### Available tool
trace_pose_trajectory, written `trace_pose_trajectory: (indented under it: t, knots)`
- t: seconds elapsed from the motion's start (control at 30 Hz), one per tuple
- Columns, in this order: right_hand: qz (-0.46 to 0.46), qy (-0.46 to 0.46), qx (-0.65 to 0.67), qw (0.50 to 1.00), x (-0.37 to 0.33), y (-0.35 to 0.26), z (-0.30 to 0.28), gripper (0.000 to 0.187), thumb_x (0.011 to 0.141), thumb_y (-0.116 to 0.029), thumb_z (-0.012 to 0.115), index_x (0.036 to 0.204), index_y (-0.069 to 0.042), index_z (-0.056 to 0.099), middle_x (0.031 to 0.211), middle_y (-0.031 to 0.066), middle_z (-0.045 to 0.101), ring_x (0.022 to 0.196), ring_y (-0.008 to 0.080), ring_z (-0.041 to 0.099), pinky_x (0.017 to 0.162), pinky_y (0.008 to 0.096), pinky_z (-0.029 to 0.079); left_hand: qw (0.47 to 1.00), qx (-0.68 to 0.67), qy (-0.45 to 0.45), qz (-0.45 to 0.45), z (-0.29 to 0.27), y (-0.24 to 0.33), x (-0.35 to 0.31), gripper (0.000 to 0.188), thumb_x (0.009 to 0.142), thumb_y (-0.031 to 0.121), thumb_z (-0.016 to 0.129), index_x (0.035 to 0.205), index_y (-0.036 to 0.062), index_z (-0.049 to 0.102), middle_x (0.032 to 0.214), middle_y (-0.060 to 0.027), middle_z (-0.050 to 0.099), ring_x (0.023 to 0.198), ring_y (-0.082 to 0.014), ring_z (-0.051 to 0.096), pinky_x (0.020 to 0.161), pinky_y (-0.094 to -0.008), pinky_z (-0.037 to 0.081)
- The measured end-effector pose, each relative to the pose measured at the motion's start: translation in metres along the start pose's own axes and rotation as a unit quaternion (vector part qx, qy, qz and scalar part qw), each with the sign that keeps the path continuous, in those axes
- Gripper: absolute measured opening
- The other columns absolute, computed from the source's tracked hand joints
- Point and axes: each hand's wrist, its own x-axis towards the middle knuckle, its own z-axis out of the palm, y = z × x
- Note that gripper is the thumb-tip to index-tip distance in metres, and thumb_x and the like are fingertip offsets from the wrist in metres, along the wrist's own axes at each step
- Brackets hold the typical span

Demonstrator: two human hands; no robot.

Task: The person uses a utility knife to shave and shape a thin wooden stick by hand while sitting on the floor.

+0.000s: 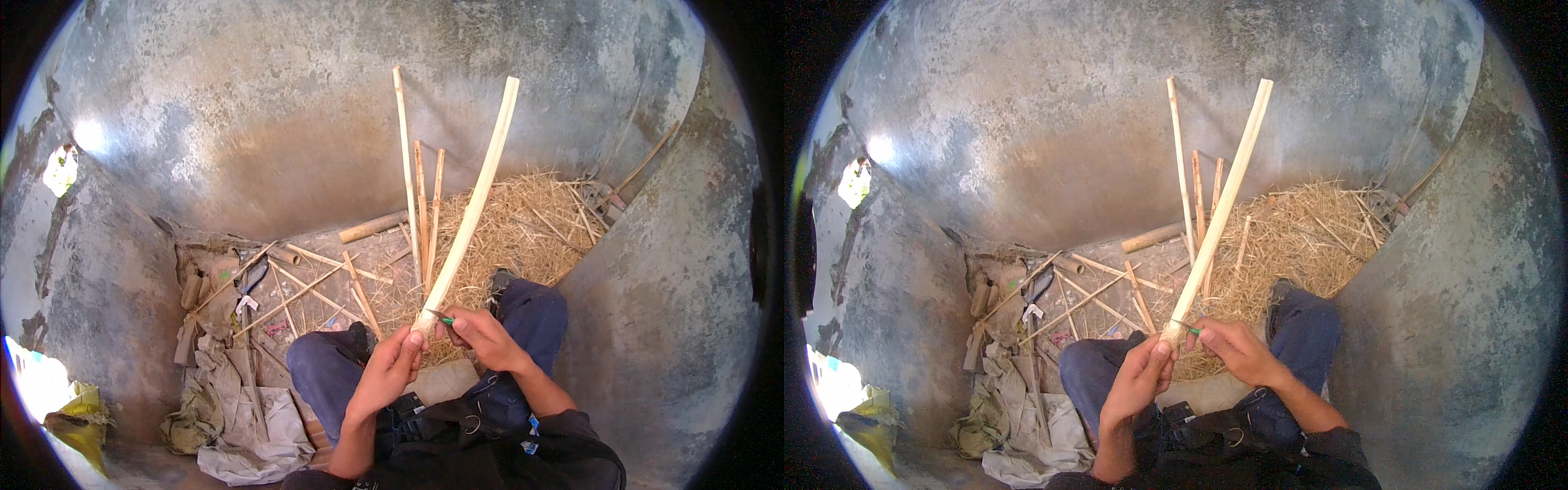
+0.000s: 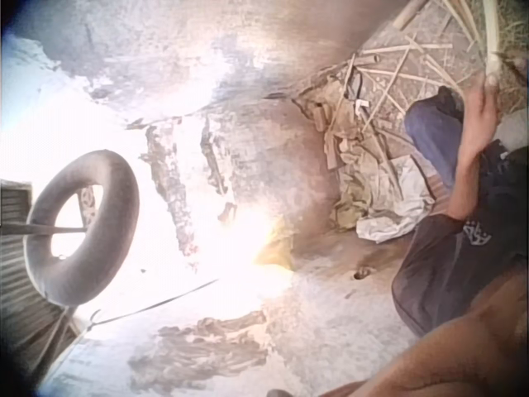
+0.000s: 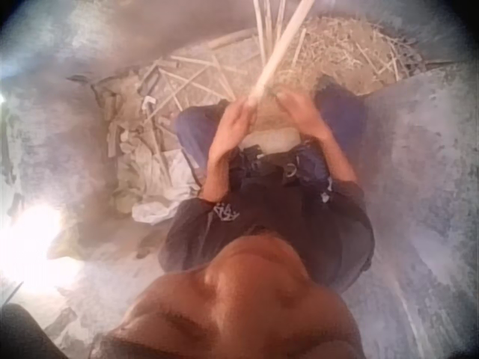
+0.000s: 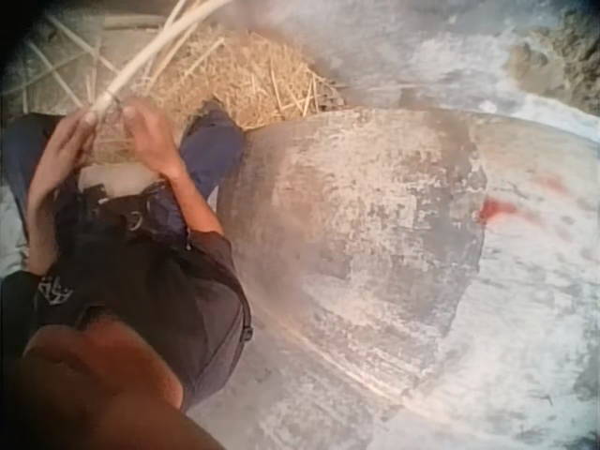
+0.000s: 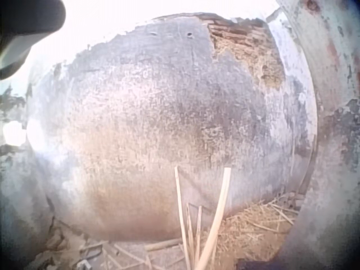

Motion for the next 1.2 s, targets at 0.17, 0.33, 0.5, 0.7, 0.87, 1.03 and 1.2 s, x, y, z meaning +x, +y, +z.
trace_pose_trajectory:
  t: [0.17,0.33,0.5,0.7,0.87,1.03,1.2]
  knots:
    - [-0.075,0.065,-0.07,0.993,-0.003,-0.003,0.009,0.04,0.115,-0.037,0.049,0.114,-0.003,0.068,0.084,0.0202,0.068,0.073,0.0374,0.069,0.066,0.0407,0.049,0.998,0.024,0.025,0.043,0.001,-0.004,0.003,0.036,0.119,0.035,0.047,0.105,0.0052,0.061,0.068,0.0066,0.043,0.058,-0.0044,0.037,0.053,-0.0243,0.032]
    - [-0.144,0.12,-0.258,0.948,-0.008,0.008,0.017,0.034,0.113,-0.035,0.054,0.119,-0.004,0.066,0.084,0.0217,0.07,0.072,0.0433,0.07,0.061,0.0481,0.052,0.993,0.079,0.063,0.066,0.003,-0.003,0.003,0.034,0.119,0.033,0.048,0.104,0.005,0.061,0.069,0.0068,0.044,0.059,-0.0034,0.039,0.054,-0.0241,0.033]
    - [-0.131,0.123,-0.289,0.94,-0.007,0.007,0.017,0.032,0.111,-0.035,0.058,0.121,-0.004,0.064,0.086,0.022,0.072,0.072,0.0451,0.07,0.06,0.0514,0.053,0.985,0.122,0.084,0.093,0.007,-0.001,0.0,0.032,0.119,0.03,0.048,0.104,0.0048,0.062,0.068,0.007,0.045,0.06,-0.003,0.04,0.054,-0.0239,0.033]
    - [-0.124,0.116,-0.32,0.932,-0.006,0.001,0.015,0.032,0.111,-0.035,0.058,0.119,-0.005,0.064,0.086,0.022,0.072,0.072,0.0451,0.071,0.059,0.0513,0.054,0.981,0.137,0.095,0.102,0.009,0.003,-0.002,0.031,0.118,0.029,0.05,0.103,0.0043,0.063,0.067,0.0072,0.045,0.061,-0.0031,0.04,0.055,-0.0243,0.033]
    - [-0.134,0.118,-0.34,0.924,-0.005,-0.004,0.013,0.031,0.111,-0.035,0.059,0.117,-0.005,0.064,0.086,0.021,0.073,0.071,0.0439,0.071,0.058,0.0498,0.055,0.98,0.145,0.099,0.097,0.01,0.009,-0.005,0.031,0.118,0.028,0.05,0.103,0.0042,0.063,0.068,0.0072,0.046,0.062,-0.0033,0.04,0.056,-0.0247,0.033]
    - [-0.139,0.114,-0.379,0.908,-0.003,-0.013,0.01,0.028,0.109,-0.034,0.063,0.111,-0.005,0.062,0.085,0.02,0.073,0.07,0.0424,0.072,0.056,0.0497,0.055,0.983,0.135,0.086,0.09,0.006,0.007,-0.004,0.034,0.118,0.029,0.048,0.1,0.0044,0.062,0.07,0.0075,0.044,0.064,-0.0036,0.04,0.057,-0.0248,0.033]
    - [-0.134,0.106,-0.403,0.899,0.0,-0.016,0.01,0.026,0.107,-0.032,0.065,0.108,-0.007,0.061,0.082,0.0177,0.074,0.068,0.0414,0.072,0.055,0.0502,0.055,0.987,0.128,0.062,0.08,-0.001,0.004,-0.002,0.038,0.119,0.03,0.047,0.097,0.0024,0.06,0.068,0.0025,0.046,0.062,-0.0075,0.042,0.057,-0.0283,0.036]
